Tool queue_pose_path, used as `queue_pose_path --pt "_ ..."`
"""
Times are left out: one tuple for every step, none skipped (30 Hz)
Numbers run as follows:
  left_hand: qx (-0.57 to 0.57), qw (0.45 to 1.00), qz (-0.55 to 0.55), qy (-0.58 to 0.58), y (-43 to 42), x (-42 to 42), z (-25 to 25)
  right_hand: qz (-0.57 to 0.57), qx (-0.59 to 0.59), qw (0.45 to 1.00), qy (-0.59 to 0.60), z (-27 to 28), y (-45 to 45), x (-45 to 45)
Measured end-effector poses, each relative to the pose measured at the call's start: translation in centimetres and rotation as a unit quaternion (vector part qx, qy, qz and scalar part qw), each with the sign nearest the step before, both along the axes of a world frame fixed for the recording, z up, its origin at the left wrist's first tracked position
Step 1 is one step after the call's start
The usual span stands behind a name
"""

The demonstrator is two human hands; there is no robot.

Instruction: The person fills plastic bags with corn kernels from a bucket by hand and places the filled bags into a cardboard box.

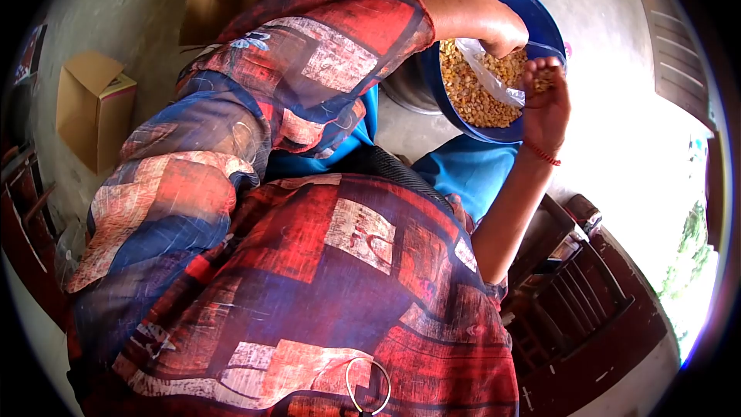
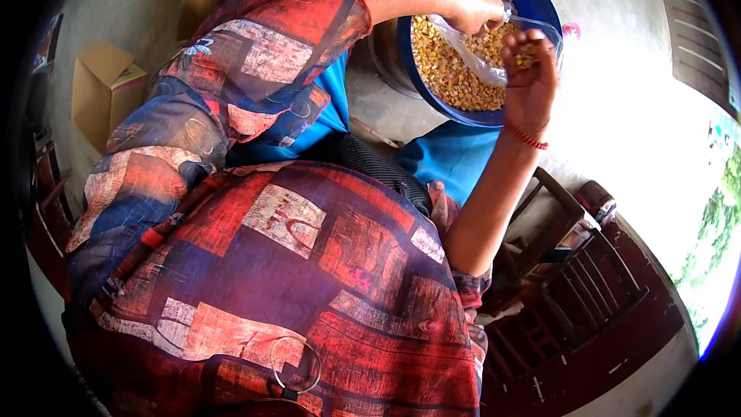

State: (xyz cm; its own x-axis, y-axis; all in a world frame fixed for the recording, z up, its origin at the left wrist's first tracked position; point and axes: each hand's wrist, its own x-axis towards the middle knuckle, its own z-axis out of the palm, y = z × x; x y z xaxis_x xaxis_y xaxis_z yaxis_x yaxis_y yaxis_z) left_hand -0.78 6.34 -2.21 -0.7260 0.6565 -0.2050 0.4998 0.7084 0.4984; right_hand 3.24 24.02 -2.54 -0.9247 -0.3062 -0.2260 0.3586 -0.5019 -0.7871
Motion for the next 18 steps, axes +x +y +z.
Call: queue_pose_path --pt "-0.009 1.000 0.009 0.001 0.0 0.1 0.2 -0.019 0.062 0.997 0.036 0.9 -0.2 -0.4" --pt "-0.009 1.000 0.009 0.002 0.0 0.0 0.1 -0.027 0.147 0.985 0.086 1.6 -0.6 -0.5" --pt "-0.027 1.000 -0.004 0.001 0.2 -0.3 -0.1 -0.024 0.251 0.959 0.126 1.8 -0.9 -0.5" --pt "-0.045 0.999 -0.016 0.000 0.3 -0.5 -0.4 -0.020 0.352 0.921 0.165 1.9 -1.0 -0.6" --pt "-0.046 0.999 -0.015 0.001 0.1 -0.4 -0.2 0.003 0.399 0.903 0.160 0.9 -0.5 -0.9" --pt "-0.030 0.999 -0.012 -0.008 -0.1 -0.2 0.2 0.026 0.444 0.882 0.154 -0.5 0.4 -1.2" --pt "-0.013 1.000 -0.010 -0.016 -0.3 0.0 0.5 0.036 0.504 0.834 0.221 -1.9 1.4 -1.5" --pt "-0.013 1.000 -0.008 -0.016 -0.4 -0.1 0.7 0.025 0.544 0.798 0.259 -2.3 1.4 -1.4" --pt "-0.014 1.000 -0.008 -0.016 -0.4 -0.1 0.7 -0.003 0.568 0.773 0.283 -2.6 1.7 -1.2" --pt "-0.014 1.000 -0.008 -0.017 -0.4 -0.1 0.7 -0.031 0.591 0.746 0.305 -2.8 2.1 -0.8" --pt "-0.014 1.000 -0.008 -0.017 -0.4 0.0 0.7 -0.031 0.591 0.746 0.305 -2.6 2.0 -0.3" --pt "-0.002 1.000 -0.003 -0.012 -0.4 0.0 0.7 -0.097 0.646 0.686 0.320 -2.2 1.8 0.2" --pt "0.010 1.000 0.001 -0.007 -0.3 0.0 0.7 -0.163 0.694 0.618 0.332 -1.9 1.8 0.4" --pt "0.011 1.000 -0.001 -0.005 -0.3 0.0 0.8 -0.165 0.694 0.617 0.332 -1.9 2.0 0.4" --pt "0.033 0.999 0.011 0.007 -0.5 0.0 0.9 -0.182 0.726 0.566 0.345 -2.1 2.4 0.4" --pt "0.055 0.998 0.024 0.018 -0.5 0.0 1.1 -0.198 0.755 0.513 0.357 -2.4 2.7 0.3" --pt "0.056 0.998 0.024 0.020 -0.5 -0.2 1.0 -0.193 0.770 0.516 0.322 -2.9 3.1 0.2" --pt "0.087 0.995 0.042 0.037 -0.4 -0.6 0.8 -0.194 0.769 0.516 0.324 -4.5 4.6 -0.5"
